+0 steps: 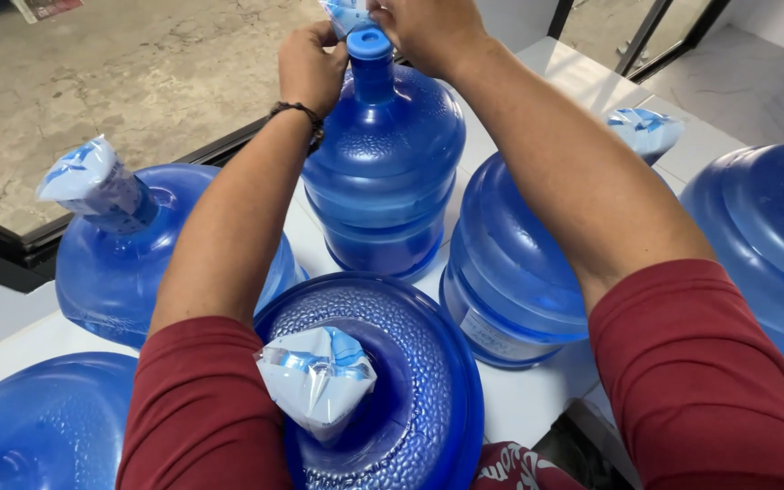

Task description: The person places plastic shrink wrap over the necks of several large blue water jugs. They then use a red heat gun to shrink the plastic around the necks, securing the seals.

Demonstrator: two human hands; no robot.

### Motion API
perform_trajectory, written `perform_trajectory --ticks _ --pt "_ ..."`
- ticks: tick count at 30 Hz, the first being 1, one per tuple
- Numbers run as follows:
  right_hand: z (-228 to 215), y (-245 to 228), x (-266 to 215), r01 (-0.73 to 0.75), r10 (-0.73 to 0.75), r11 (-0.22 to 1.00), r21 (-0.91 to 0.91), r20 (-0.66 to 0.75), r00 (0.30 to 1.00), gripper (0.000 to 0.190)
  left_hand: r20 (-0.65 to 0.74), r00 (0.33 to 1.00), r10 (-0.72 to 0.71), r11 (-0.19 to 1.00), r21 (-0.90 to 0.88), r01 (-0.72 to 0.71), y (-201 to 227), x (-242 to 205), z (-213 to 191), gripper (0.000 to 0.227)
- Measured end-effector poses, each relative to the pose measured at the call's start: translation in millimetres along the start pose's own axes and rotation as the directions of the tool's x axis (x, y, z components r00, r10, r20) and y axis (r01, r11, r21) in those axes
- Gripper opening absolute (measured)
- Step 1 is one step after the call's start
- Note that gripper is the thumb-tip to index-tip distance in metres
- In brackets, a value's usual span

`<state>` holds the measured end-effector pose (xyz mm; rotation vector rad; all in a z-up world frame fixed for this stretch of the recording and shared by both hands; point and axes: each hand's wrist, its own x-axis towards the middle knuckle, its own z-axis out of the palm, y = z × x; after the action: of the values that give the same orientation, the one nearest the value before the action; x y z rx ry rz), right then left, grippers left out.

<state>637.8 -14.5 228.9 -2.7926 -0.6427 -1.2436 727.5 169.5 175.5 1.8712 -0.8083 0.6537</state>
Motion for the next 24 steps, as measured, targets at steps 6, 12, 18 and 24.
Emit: perform_trajectory --ticks 6,12,18,24 --pt "-13.1 -7.7 11.2 0.153 -0.128 0.970 -0.189 0.137 0.982 0.027 0.221 0.975 -0.019 0.958 -0.274 0.081 17.5 -6.2 -19.8 0.022" --pt "-23.9 -14.0 14.9 0.292 -0.122 0.772 -0.564 0.320 0.940 0.023 0.396 0.898 -0.195 0.827 -0.426 0.367 21.8 -8.0 -19.6 0.023" --pt "-32.9 -19.2 15.5 0.308 -0.182 0.856 -0.416 0.317 0.931 0.016 0.434 0.830 -0.351 0.759 -0.387 0.524 51.8 -9.3 -31.3 0.059" --pt "-38.3 -21.8 18.9 0.236 -0.183 0.963 -0.131 0.326 0.927 0.030 0.468 0.852 -0.236 0.886 -0.257 0.386 24.7 -11.0 -30.8 0.048"
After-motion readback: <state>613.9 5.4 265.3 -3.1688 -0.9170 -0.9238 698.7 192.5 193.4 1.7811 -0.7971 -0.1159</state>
